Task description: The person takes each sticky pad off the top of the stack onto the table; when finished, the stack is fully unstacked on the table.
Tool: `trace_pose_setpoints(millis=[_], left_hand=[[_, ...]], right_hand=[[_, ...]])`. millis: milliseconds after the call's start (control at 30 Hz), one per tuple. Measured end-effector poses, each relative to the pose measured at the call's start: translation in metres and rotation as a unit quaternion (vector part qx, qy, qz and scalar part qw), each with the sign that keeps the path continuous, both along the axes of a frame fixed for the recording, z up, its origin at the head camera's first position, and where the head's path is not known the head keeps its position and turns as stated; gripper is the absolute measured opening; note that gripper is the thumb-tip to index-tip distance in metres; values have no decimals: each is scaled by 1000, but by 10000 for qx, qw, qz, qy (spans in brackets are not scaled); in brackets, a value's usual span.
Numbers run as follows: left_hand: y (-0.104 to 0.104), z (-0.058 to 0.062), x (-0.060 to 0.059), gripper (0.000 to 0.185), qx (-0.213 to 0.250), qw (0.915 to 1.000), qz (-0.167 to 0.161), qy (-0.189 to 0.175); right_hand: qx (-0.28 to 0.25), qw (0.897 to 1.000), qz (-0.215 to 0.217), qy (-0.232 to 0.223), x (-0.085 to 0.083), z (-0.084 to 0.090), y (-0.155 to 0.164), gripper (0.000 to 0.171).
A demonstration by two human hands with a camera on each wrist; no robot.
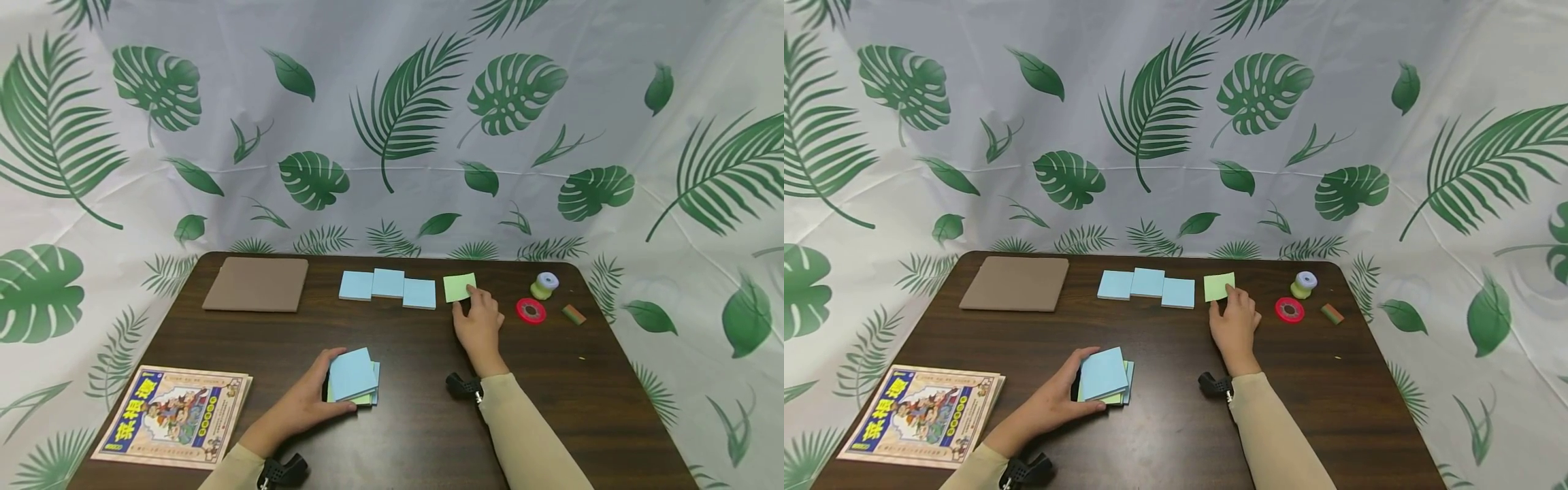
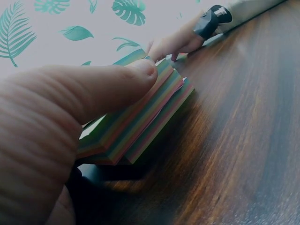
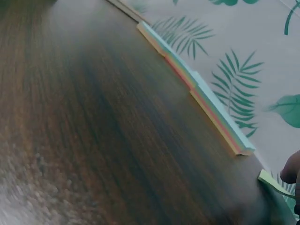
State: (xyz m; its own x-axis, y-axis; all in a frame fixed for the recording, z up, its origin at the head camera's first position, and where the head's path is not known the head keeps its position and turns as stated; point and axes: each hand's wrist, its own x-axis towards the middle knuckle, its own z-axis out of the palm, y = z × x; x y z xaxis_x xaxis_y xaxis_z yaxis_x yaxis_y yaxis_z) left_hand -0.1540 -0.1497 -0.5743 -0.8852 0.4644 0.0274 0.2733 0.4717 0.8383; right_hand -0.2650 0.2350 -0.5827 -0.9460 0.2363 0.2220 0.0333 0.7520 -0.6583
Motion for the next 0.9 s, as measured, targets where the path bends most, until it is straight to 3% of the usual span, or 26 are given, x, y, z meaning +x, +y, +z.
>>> trace_pose_setpoints(millis=[233,433,633,767,900], left_hand=[[0,2,1,102,3,10000,-34,51],[0,1,1,101,-26,10000,-26,83],[-1,-1,0,100,14,9999,-79,115],[0,-2,-1,99,19,9999,-51,103],[0,-1,-1,99,4,9999,-35,118]], right_hand=[[655,9965,216,-476,2,2,-3,63],[651,9959,256,-566,2,1,-4,66],[37,9993,320,195,3,1,-9,57],[-238,9938,591,912,5,4,-19,48],[-484,9874,893,1210,11,6,-32,44]])
